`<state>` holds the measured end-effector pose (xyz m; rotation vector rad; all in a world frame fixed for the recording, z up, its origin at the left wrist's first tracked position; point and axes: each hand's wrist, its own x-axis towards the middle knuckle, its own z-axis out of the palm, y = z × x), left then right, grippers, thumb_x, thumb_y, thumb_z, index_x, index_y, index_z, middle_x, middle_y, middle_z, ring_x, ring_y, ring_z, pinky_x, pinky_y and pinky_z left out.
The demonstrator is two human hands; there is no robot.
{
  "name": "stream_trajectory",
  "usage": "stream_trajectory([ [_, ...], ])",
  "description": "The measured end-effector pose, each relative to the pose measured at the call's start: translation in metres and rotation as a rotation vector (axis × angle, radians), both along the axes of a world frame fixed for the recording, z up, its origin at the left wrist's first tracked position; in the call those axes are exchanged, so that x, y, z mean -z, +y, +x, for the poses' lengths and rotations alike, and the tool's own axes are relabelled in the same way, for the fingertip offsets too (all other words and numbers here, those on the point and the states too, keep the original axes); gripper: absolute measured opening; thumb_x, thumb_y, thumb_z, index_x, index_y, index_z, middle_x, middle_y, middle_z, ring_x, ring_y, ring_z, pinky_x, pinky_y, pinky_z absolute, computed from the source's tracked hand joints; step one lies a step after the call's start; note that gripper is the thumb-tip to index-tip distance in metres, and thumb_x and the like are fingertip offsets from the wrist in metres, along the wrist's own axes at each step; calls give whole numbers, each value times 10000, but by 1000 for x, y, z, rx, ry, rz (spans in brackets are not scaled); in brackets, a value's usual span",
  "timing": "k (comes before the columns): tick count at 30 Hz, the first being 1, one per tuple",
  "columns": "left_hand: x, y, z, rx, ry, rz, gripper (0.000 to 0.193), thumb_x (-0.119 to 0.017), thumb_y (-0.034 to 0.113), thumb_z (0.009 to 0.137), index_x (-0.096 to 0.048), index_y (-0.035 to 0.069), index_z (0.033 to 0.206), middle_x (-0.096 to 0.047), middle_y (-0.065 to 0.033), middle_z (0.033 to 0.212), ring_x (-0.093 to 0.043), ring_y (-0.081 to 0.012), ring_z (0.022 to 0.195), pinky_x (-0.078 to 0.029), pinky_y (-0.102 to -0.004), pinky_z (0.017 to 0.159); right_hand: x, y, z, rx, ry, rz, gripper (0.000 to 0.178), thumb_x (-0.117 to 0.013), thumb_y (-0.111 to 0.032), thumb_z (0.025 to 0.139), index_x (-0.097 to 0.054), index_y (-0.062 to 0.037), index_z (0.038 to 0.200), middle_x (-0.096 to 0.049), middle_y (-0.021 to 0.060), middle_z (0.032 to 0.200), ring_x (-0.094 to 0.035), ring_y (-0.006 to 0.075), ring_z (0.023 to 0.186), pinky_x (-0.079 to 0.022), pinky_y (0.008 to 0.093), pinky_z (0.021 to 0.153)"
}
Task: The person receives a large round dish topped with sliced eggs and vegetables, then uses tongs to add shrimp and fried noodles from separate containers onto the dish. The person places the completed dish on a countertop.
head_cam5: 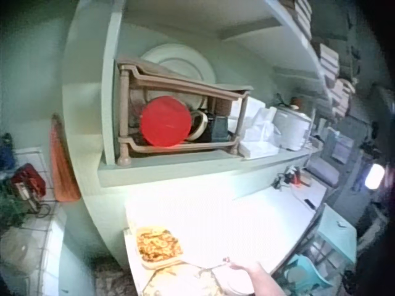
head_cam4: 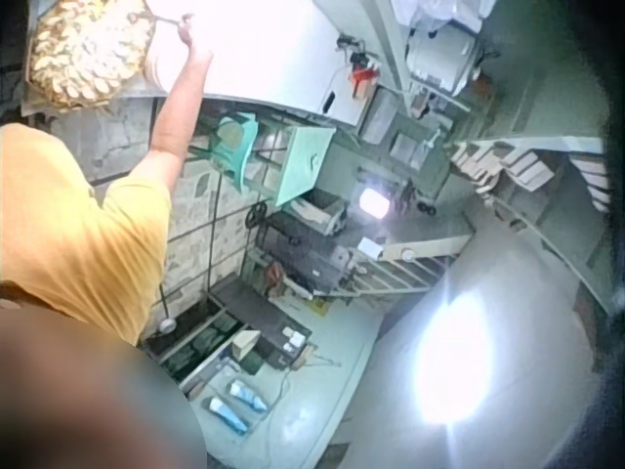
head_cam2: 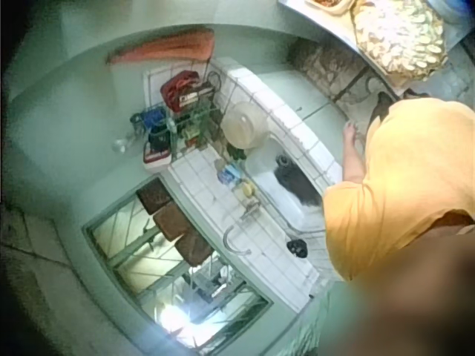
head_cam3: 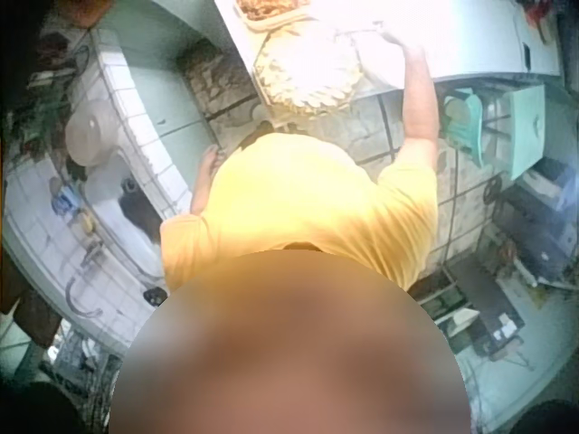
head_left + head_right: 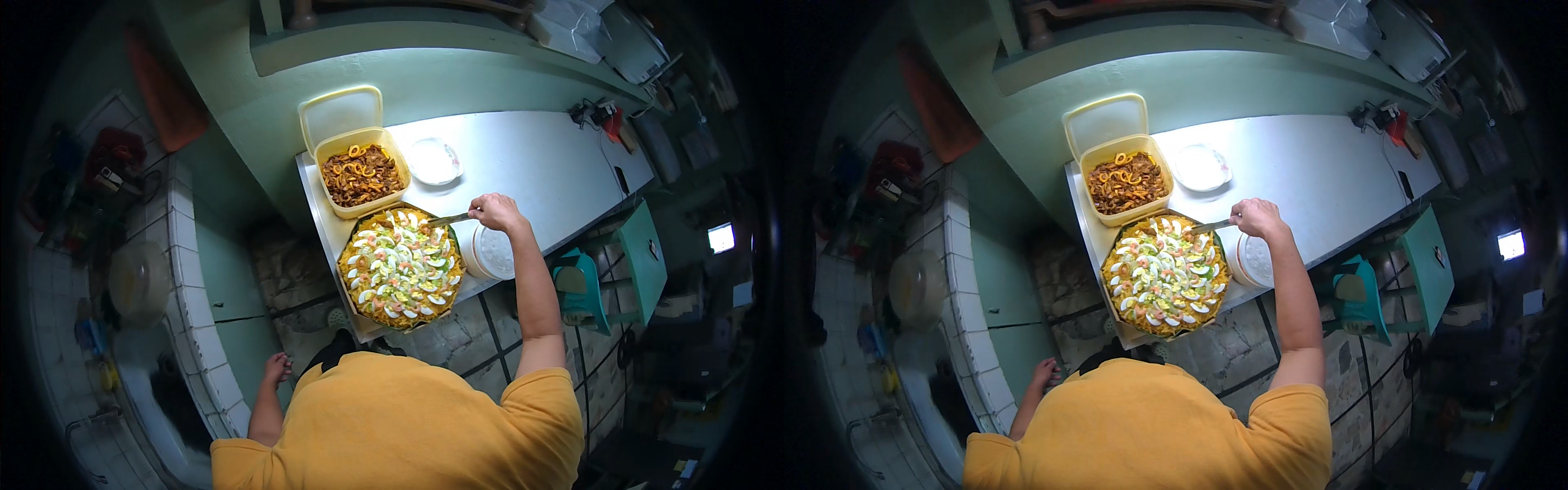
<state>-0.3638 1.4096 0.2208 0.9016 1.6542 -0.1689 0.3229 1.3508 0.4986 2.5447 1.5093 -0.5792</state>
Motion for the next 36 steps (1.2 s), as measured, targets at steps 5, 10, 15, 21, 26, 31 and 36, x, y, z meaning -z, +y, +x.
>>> stream_trajectory([
  [5, -2, -11, -11, -50, 2, 3, 384, -518, 315, 982, -510, 192, 1345, -657, 13, 924, -629, -134, 669, -467, -328, 574, -21, -2, 6, 69, 16, 48, 265, -598, -368, 922, -742, -176, 1035, -725, 95, 991, -669, 289, 981, -511, 419, 868],
  [10, 0, -27, -28, -92, 43, -3, 380, -513, 308, 979, -512, 186, 1339, -651, -1, 931, -624, -141, 677, -465, -331, 568, -19, 35, -5, 38, 164, 533, 319, -599, -376, 919, -735, -113, 1036, -723, 127, 989, -679, 312, 939, -513, 430, 861],
  [15, 11, -26, -33, -98, 39, -20, 368, -498, 306, 987, -521, 182, 1332, -653, -8, 942, -616, -140, 686, -466, -328, 560, 41, 101, -59, -32, -137, 471, 230, -567, -301, 951, -666, -95, 967, -672, 132, 980, -690, 345, 844, -553, 476, 749],
  [21, 6, -13, -35, -124, 77, -17, 395, -504, 319, 975, -517, 173, 1342, -657, -14, 961, -630, -144, 707, -462, -329, 547, 73, 151, -87, -39, -117, 504, 248, -566, -293, 947, -666, -66, 957, -674, 147, 977, -683, 380, 857, -537, 505, 749],
  [26, -4, -8, -32, -148, 45, 5, 415, -515, 324, 968, -509, 172, 1355, -662, -13, 983, -637, -147, 713, -476, -355, 595, 76, 176, -101, -33, 4, 496, 288, -553, -310, 951, -668, -46, 958, -675, 160, 990, -680, 378, 894, -527, 519, 764],
  [31, -5, -8, -29, -142, 51, -7, 408, -522, 328, 972, -510, 179, 1352, -665, -11, 995, -635, -144, 708, -474, -349, 609, 73, 190, -117, -178, -95, 476, 258, -553, -295, 950, -655, -58, 956, -664, 155, 1021, -686, 370, 831, -536, 509, 726],
  [36, 0, -11, -31, -151, 60, -13, 393, -515, 334, 982, -511, 183, 1345, -666, -10, 994, -630, -142, 704, -469, -344, 605, 54, 180, -111, -67, -56, 538, 235, -546, -284, 955, -644, -75, 915, -669, 135, 977, -685, 358, 820, -533, 491, 716],
])
